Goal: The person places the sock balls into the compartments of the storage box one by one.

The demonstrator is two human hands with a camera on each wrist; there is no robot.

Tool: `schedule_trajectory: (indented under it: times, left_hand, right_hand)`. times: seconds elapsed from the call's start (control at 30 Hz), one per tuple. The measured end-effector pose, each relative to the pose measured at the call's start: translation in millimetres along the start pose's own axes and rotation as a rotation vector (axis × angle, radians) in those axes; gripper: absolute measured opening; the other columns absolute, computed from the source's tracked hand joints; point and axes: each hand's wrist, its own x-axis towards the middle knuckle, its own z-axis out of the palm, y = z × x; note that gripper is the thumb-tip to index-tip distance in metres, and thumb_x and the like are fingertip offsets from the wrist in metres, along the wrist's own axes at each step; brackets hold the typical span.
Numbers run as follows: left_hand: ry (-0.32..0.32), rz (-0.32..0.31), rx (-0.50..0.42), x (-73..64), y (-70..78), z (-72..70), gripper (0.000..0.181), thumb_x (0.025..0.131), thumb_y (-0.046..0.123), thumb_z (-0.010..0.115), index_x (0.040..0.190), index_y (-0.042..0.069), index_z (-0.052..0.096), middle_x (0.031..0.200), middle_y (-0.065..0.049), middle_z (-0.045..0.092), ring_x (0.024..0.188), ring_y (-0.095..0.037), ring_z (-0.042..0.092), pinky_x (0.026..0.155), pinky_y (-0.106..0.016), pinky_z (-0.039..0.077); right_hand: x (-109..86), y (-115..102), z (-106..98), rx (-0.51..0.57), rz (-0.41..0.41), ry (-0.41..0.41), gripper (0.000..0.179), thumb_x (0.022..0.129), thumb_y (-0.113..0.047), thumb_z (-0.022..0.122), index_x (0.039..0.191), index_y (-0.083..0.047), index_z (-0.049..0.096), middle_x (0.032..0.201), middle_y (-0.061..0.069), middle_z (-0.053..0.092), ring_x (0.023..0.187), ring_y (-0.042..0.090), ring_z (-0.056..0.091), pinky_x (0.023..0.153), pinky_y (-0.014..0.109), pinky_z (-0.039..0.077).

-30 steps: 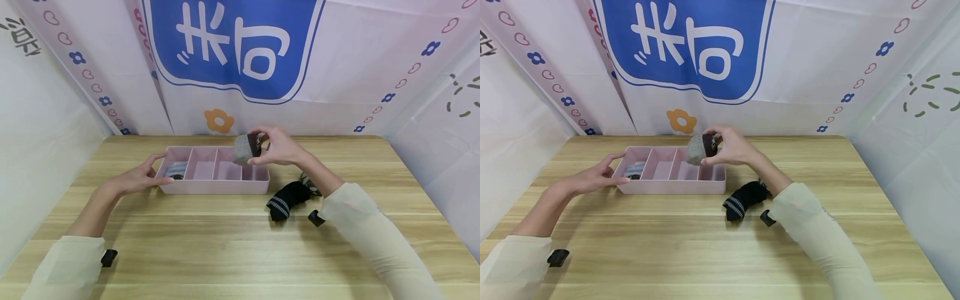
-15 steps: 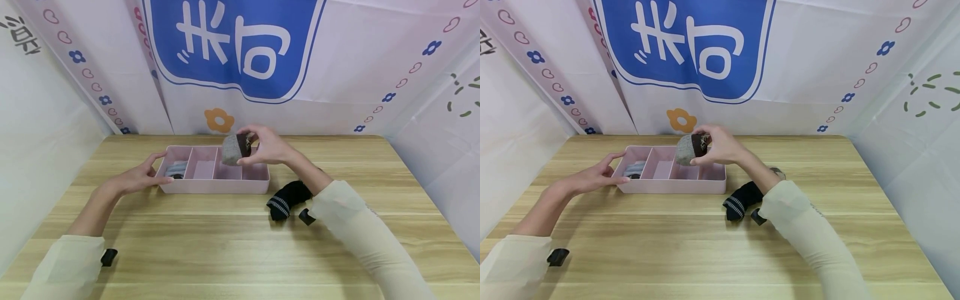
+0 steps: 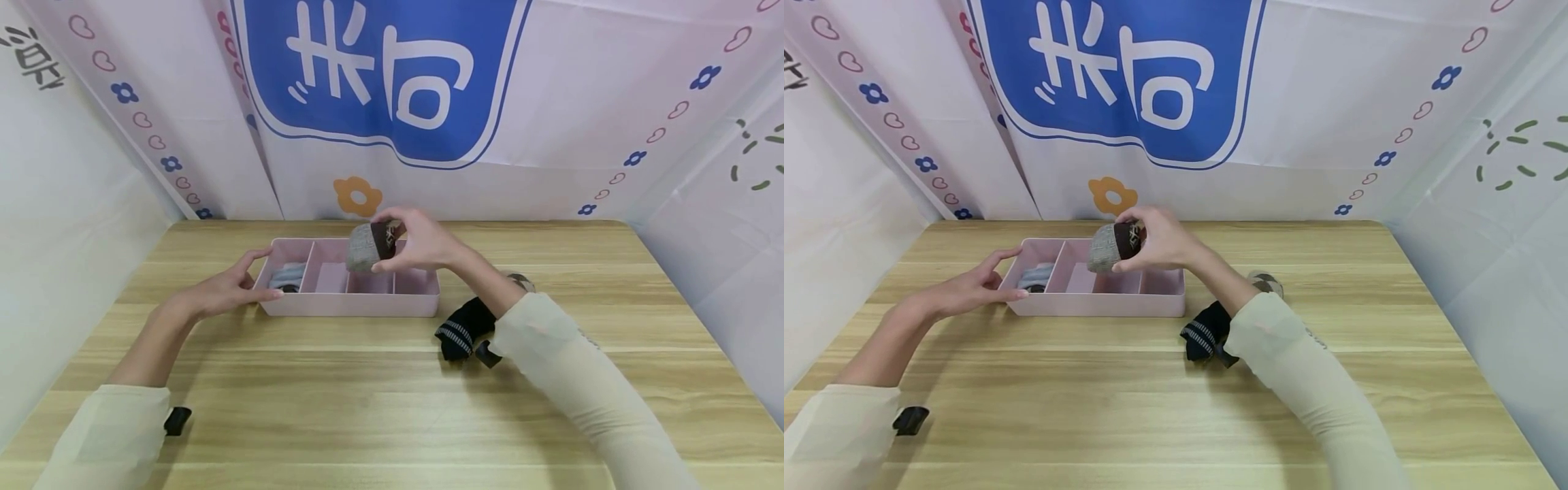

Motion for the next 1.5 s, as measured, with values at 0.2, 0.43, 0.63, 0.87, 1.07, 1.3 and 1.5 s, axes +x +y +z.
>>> schedule_trajectory:
  times: [0.2,0.43,0.63,0.87,1.07,1.3,1.5]
  left_hand:
    - [0.002,0.003,-0.003,-0.1,-1.3,0.4,0.099,0.100,0.038,0.068,0.166,0.012,-0.002,0.097,-0.014,0.056,0.091,-0.026,0.052,0.080,-0.038,0.041]
    - [0.000,0.000,-0.005,-0.3,-0.5,-0.4,0.099,0.101,0.038,0.067,0.166,0.011,-0.003,0.099,-0.014,0.056,0.094,-0.027,0.052,0.081,-0.039,0.041]
    - [0.001,0.001,0.004,-0.2,-0.3,-0.3,0.099,0.101,0.038,0.067,0.166,0.011,-0.002,0.094,-0.011,0.055,0.090,-0.025,0.051,0.079,-0.038,0.040]
    - [0.003,0.008,-0.004,-0.8,0.5,0.0,0.099,0.101,0.036,0.067,0.166,0.010,-0.002,0.094,-0.011,0.055,0.090,-0.025,0.051,0.079,-0.039,0.040]
    - [0.005,0.012,-0.018,-0.2,1.1,0.3,0.099,0.101,0.036,0.068,0.166,0.011,-0.002,0.092,-0.011,0.054,0.088,-0.025,0.050,0.079,-0.039,0.039]
    - [0.005,0.018,-0.023,0.0,0.6,0.5,0.099,0.101,0.035,0.068,0.166,0.010,-0.002,0.087,-0.006,0.047,0.084,-0.022,0.046,0.076,-0.038,0.038]
    - [0.014,0.021,-0.023,-0.4,0.8,0.3,0.099,0.100,0.035,0.069,0.166,0.011,-0.001,0.086,-0.006,0.046,0.082,-0.021,0.044,0.072,-0.035,0.038]
  right_hand:
    - [6.2,-0.9,5.9,-0.018,0.021,-0.005,0.075,0.069,-0.023,0.093,0.135,-0.003,0.061,0.125,0.014,0.063,0.100,0.028,0.066,0.084,0.036,0.057]
    - [12.2,-4.4,12.1,0.013,0.039,-0.029,0.074,0.071,-0.022,0.092,0.136,-0.002,0.060,0.126,0.014,0.061,0.096,0.025,0.068,0.081,0.031,0.058]
    - [17.4,-5.1,17.7,-0.048,0.054,-0.039,0.078,0.072,-0.027,0.094,0.138,-0.004,0.059,0.127,0.012,0.062,0.091,0.021,0.069,0.080,0.030,0.057]
    - [23.0,-5.7,24.8,-0.078,0.058,-0.028,0.077,0.073,-0.027,0.094,0.139,-0.004,0.060,0.126,0.012,0.062,0.088,0.020,0.068,0.078,0.030,0.056]
    - [27.0,-8.4,31.5,-0.112,0.063,-0.021,0.076,0.073,-0.029,0.093,0.138,-0.007,0.060,0.131,0.010,0.061,0.102,0.022,0.062,0.085,0.033,0.054]
    - [32.7,-8.9,38.4,-0.139,0.050,-0.007,0.075,0.073,-0.029,0.093,0.138,-0.008,0.063,0.134,0.011,0.060,0.117,0.024,0.054,0.092,0.037,0.050]
    - [36.7,-12.0,42.3,-0.171,0.035,0.000,0.077,0.071,-0.030,0.093,0.139,-0.010,0.063,0.138,0.012,0.059,0.121,0.025,0.054,0.095,0.038,0.049]
